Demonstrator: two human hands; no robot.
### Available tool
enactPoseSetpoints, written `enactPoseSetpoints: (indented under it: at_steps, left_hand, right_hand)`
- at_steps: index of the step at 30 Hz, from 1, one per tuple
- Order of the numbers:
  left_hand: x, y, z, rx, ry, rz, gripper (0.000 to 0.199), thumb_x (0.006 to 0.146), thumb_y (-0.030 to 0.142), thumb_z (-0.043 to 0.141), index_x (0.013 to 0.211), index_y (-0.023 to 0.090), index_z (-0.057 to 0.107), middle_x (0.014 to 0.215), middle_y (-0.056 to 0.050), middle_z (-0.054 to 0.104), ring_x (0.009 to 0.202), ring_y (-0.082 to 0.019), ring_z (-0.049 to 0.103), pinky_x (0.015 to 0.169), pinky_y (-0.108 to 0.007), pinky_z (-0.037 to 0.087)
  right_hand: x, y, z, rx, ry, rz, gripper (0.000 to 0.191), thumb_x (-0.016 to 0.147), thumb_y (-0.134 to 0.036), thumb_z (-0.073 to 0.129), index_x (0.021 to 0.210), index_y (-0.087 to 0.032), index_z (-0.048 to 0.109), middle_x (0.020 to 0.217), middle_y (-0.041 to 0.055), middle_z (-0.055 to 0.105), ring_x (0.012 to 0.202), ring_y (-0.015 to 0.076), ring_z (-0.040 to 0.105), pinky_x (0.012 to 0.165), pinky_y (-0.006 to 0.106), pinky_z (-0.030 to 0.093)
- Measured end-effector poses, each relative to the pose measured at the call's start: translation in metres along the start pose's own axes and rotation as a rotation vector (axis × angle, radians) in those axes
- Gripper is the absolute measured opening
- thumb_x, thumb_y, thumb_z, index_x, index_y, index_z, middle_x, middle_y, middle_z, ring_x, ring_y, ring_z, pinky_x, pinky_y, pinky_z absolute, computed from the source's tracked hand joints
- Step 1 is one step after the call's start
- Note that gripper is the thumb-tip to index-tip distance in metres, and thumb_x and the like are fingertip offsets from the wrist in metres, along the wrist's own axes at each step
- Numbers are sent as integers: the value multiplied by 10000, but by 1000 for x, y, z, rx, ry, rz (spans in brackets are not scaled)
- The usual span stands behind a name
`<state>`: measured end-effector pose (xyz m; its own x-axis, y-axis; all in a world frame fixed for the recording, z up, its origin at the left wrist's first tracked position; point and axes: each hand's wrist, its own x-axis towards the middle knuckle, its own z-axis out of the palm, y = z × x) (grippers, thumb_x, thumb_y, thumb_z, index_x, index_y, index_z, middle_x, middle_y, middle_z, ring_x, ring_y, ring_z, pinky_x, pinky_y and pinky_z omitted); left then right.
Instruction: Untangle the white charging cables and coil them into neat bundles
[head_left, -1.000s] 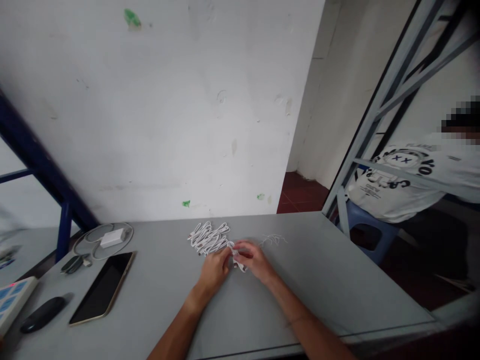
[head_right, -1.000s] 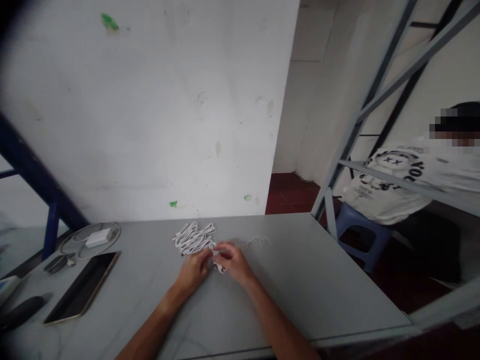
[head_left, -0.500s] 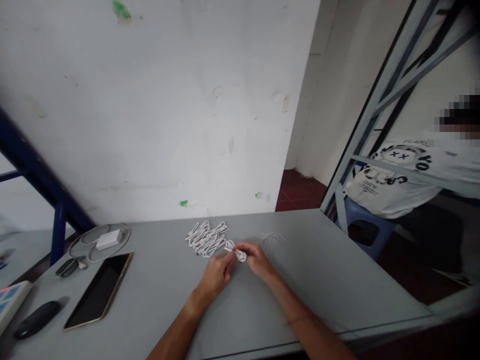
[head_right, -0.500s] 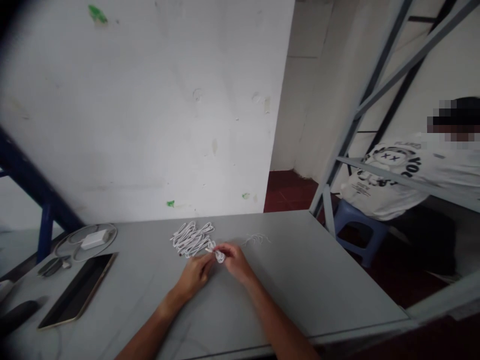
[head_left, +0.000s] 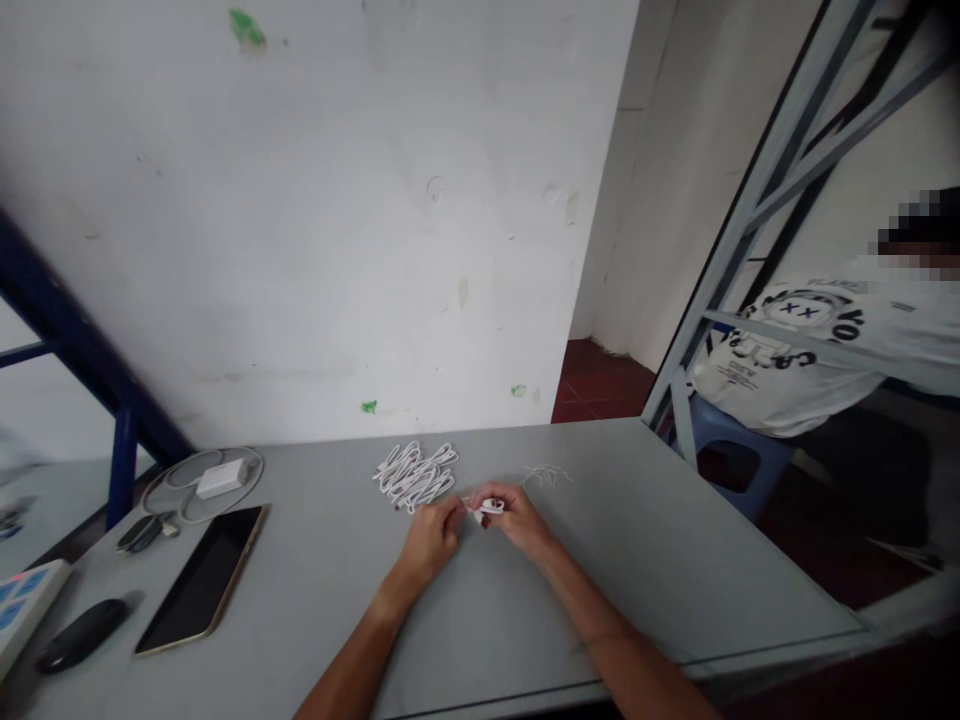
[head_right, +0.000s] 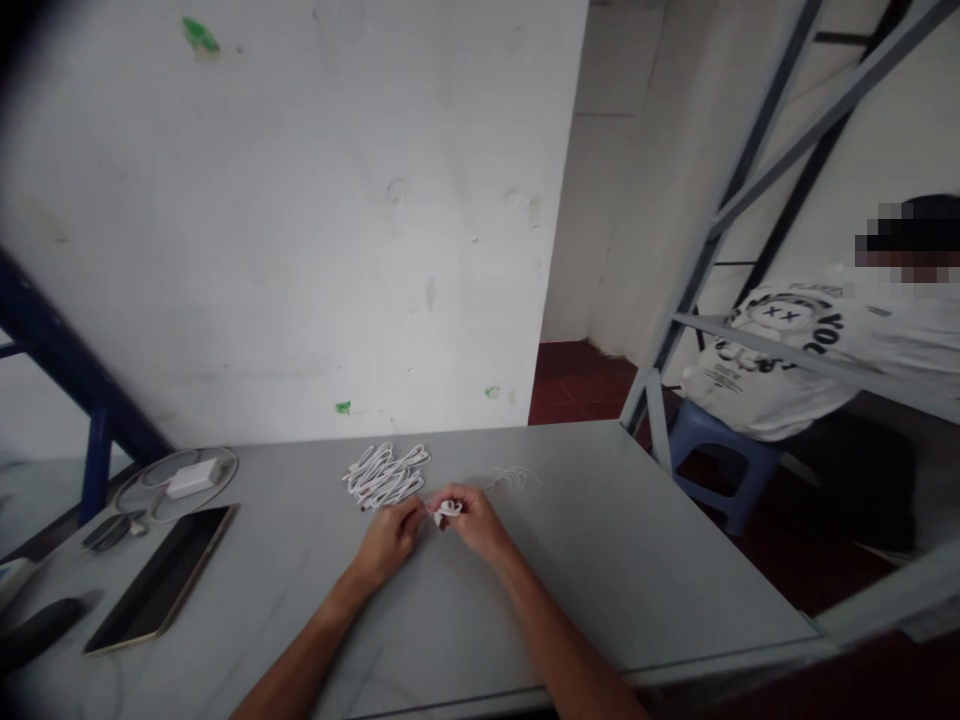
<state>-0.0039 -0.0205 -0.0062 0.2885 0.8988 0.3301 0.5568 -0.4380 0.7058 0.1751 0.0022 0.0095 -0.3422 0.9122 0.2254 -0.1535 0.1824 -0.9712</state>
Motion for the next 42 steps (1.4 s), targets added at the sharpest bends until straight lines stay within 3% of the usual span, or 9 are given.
enactPoseSetpoints:
  at_steps: [6, 10, 13, 17, 20, 23, 26, 34, 42]
  left_hand:
    - [4, 2, -5, -198, 8, -111, 265, 896, 342, 504, 677, 204, 562, 594, 17, 539, 593, -151, 473, 614, -269, 337]
    - [4, 1, -8, -337, 45, -184, 291, 894, 420, 529, 702, 206, 571, 564, 35, 498, 561, -141, 436, 582, -259, 336]
    - [3, 4, -10, -322, 81, -182, 286, 880, 423, 545, 704, 200, 583, 574, 32, 507, 564, -137, 434, 577, -255, 330]
    - [2, 10, -9, -344, 55, -161, 322, 878, 461, 583, 697, 195, 592, 592, 27, 527, 574, -134, 441, 576, -254, 333]
    - [2, 11, -6, -450, 10, -195, 403, 879, 549, 608, 684, 199, 569, 563, 40, 504, 534, -121, 419, 549, -249, 325]
    - [4, 8, -3, -562, -44, -246, 463, 864, 623, 634, 692, 202, 550, 528, 53, 497, 475, -104, 394, 511, -241, 302]
    - [6, 5, -2, -631, -57, -256, 473, 872, 636, 648, 732, 192, 561, 548, 47, 536, 465, -95, 410, 503, -235, 308]
    - [5, 7, 3, -592, 28, -267, 535, 792, 696, 728, 781, 176, 598, 583, 45, 547, 490, -99, 445, 493, -226, 325]
    - [3, 10, 6, -469, 98, -233, 488, 873, 652, 640, 746, 183, 603, 573, 42, 512, 511, -109, 426, 510, -236, 322]
  right_hand:
    - [-3, -10, -7, -54, -30, -56, 275, 623, -98, 513, 703, -245, 731, 1067, 18, 652, 557, 111, 560, 503, 252, 432]
    - [-5, -18, -10, 62, -155, 10, 261, 692, -164, 500, 753, -227, 745, 1164, 54, 622, 888, 217, 627, 676, 303, 481]
    - [-6, -15, -6, 66, -82, 31, 145, 700, -226, 583, 725, -206, 725, 1196, 60, 583, 959, 234, 611, 709, 300, 478]
    - [-7, -6, 3, 28, -21, 120, 294, 630, -199, 710, 899, -271, 614, 1032, 17, 652, 748, 182, 647, 642, 291, 480]
    - [-7, -3, 6, -50, 10, 52, 465, 636, -167, 704, 1047, -309, 538, 912, -2, 696, 805, 218, 662, 741, 350, 488]
    - [-6, -3, 6, -250, 55, -107, 346, 695, -163, 648, 1014, -289, 605, 919, 20, 709, 888, 242, 645, 841, 377, 454]
    - [-7, -6, 8, -357, 83, -175, 229, 739, -171, 603, 941, -265, 654, 879, 25, 708, 819, 229, 634, 778, 342, 464]
    - [-8, -7, 13, -221, 102, -132, 230, 743, -205, 617, 970, -241, 633, 865, 20, 709, 797, 221, 666, 737, 324, 504]
    - [-9, -12, 13, -268, 109, -142, 194, 742, -214, 617, 928, -253, 652, 830, 11, 697, 773, 210, 647, 730, 319, 494]
